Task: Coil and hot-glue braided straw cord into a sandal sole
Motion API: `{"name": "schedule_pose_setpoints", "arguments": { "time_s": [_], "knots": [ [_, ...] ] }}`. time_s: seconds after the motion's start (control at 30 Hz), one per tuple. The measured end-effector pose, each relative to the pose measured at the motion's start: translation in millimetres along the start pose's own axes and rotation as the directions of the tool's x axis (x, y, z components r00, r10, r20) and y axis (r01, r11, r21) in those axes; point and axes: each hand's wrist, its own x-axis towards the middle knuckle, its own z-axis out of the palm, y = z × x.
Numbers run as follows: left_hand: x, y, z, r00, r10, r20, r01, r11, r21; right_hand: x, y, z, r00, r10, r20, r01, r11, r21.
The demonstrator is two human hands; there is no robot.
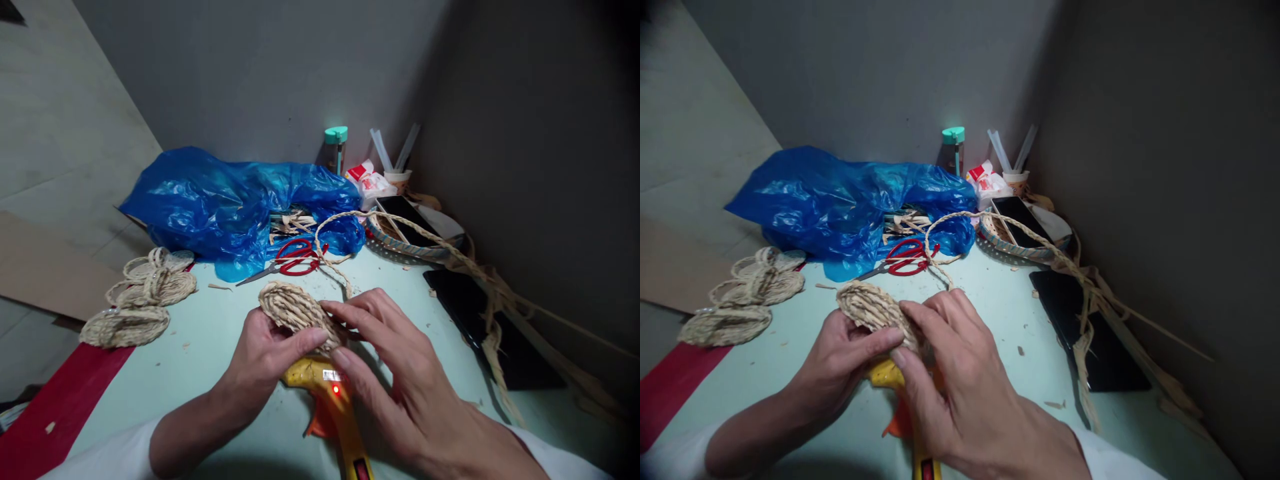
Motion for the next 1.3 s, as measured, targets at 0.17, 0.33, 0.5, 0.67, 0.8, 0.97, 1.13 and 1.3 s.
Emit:
{"name": "schedule_pose_setpoints", "arguments": {
  "time_s": [0.17, 0.33, 0.5, 0.67, 0.8, 0.97, 1.13, 1.3],
  "knots": [
    [-2, 4, 2.8, 0.999, -0.042, 0.035, 0.041, 0.998, 0.044, 2, -1, -1, 0.999, 0.011, -0.031, -0.011, 1.000, -0.001],
    [-2, 5, 3.6, 0.999, -0.051, 0.016, 0.050, 0.995, 0.090, 1, -1, 0, 0.998, -0.061, -0.012, 0.061, 0.998, 0.017],
    [-3, 4, 3.4, 0.997, -0.064, 0.030, 0.060, 0.991, 0.121, -1, -2, 3, 0.994, -0.099, -0.037, 0.100, 0.994, 0.031],
    [-3, 2, 2.8, 0.999, -0.023, 0.041, 0.017, 0.989, 0.146, -3, 0, 7, 0.988, -0.143, -0.062, 0.145, 0.989, 0.025],
    [-3, 3, 3.7, 0.999, -0.023, 0.026, 0.019, 0.989, 0.145, -2, 1, 7, 0.991, -0.132, -0.019, 0.131, 0.990, -0.042],
    [-3, 8, 9.2, 0.999, -0.037, -0.002, 0.037, 0.989, 0.141, -2, 0, 6, 0.984, -0.179, 0.022, 0.180, 0.968, -0.177],
    [-5, 13, 12.6, 1.000, -0.015, 0.003, 0.014, 0.981, 0.192, 3, -1, -1, 0.976, -0.211, 0.056, 0.218, 0.958, -0.186],
    [10, 32, 6.6, 0.984, 0.033, -0.173, -0.068, 0.978, -0.197, 8, -7, -19, 0.973, -0.189, -0.131, 0.154, 0.959, -0.240]
  ]
}}
